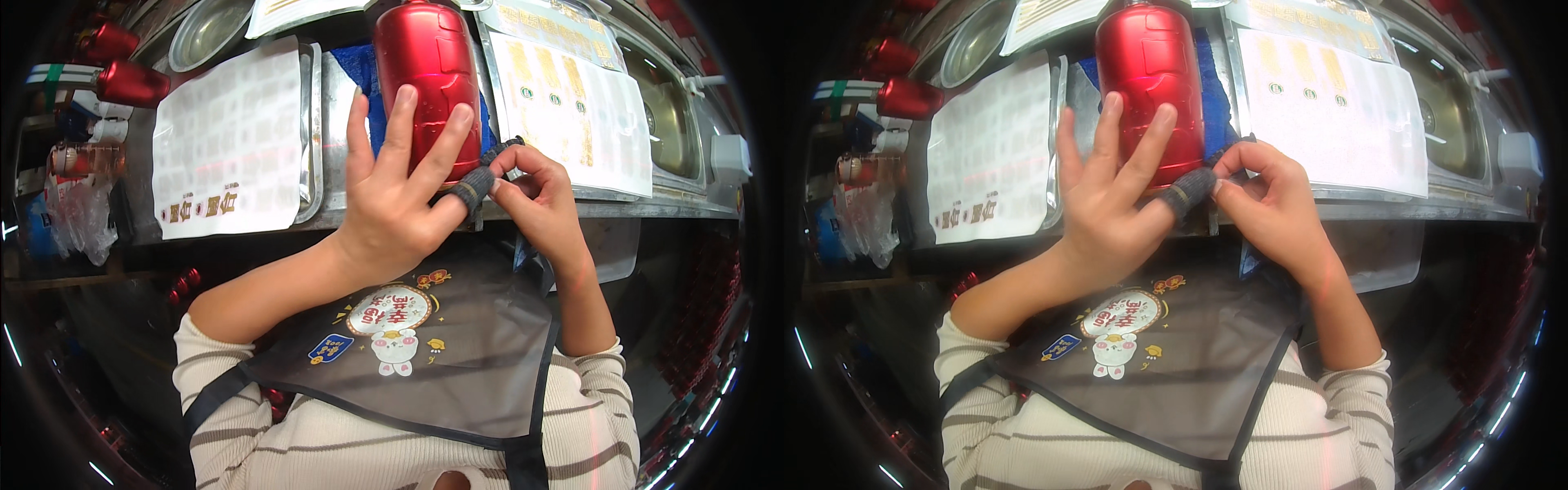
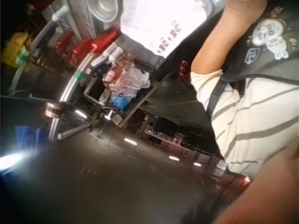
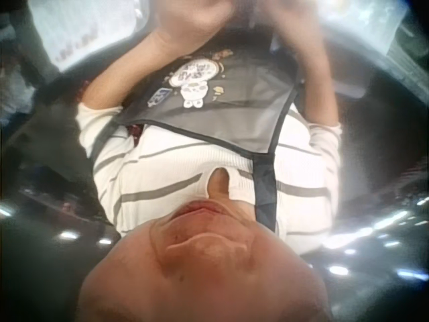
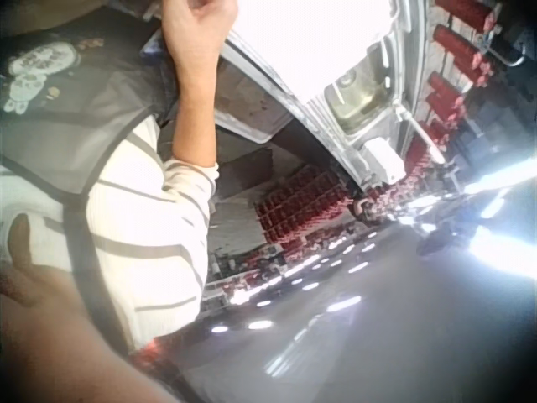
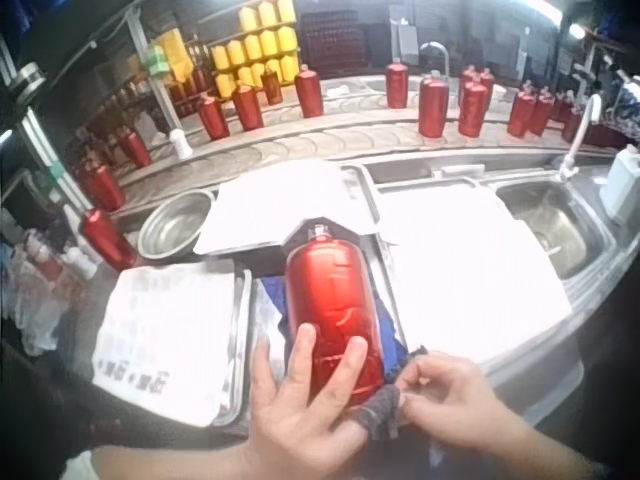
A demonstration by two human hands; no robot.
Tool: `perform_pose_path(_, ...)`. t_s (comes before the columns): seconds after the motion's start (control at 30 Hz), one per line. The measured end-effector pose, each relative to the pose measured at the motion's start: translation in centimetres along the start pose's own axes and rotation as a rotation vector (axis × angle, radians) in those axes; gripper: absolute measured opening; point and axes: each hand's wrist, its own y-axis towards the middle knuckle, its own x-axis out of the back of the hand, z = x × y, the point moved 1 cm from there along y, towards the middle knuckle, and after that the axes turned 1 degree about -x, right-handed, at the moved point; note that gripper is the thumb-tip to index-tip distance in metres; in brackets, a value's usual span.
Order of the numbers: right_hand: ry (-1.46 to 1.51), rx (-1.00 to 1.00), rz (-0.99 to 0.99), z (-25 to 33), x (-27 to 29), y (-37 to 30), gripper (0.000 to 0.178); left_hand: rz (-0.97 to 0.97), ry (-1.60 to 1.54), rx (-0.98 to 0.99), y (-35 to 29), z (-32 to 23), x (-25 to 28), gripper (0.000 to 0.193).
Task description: The person applies gold labels to red cylindrical bottles on a production line. They peel backing from labels, align and smooth them onto the bottle surface, and wipe the bottles with a blue cloth. Finished bottles are placed on a nearby tray.
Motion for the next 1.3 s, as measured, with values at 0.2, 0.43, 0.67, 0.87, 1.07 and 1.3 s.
perform_pose_path(0.2,-0.131,0.099,-0.032,0.1,-0.5,0.2,0.01,-0.11,-0.238,0.246,-2.6,1.6,-1.5,0.064)
perform_pose_path(0.43,-0.128,0.117,-0.03,0.6,-0.3,-0.2,0.008,0.0,-0.305,0.272,-7.8,1.5,0.0,0.045)
perform_pose_path(0.67,0.029,-0.005,0.013,0.6,0.2,0.0,0.006,0.008,-0.219,0.159,-6.3,1.3,-0.3,0.046)
perform_pose_path(0.87,0.018,0.016,-0.004,0.3,0.1,0.2,0.005,-0.036,-0.075,0.058,-3.0,0.8,0.4,0.026)
perform_pose_path(1.07,-0.122,0.083,-0.031,0.4,-0.4,0.3,0.006,-0.116,-0.076,0.096,-0.8,0.8,-1.2,0.02)
perform_pose_path(1.3,-0.059,0.055,-0.015,0.5,-0.8,0.3,0.007,-0.12,-0.35,0.341,-5.2,1.6,-0.8,0.053)
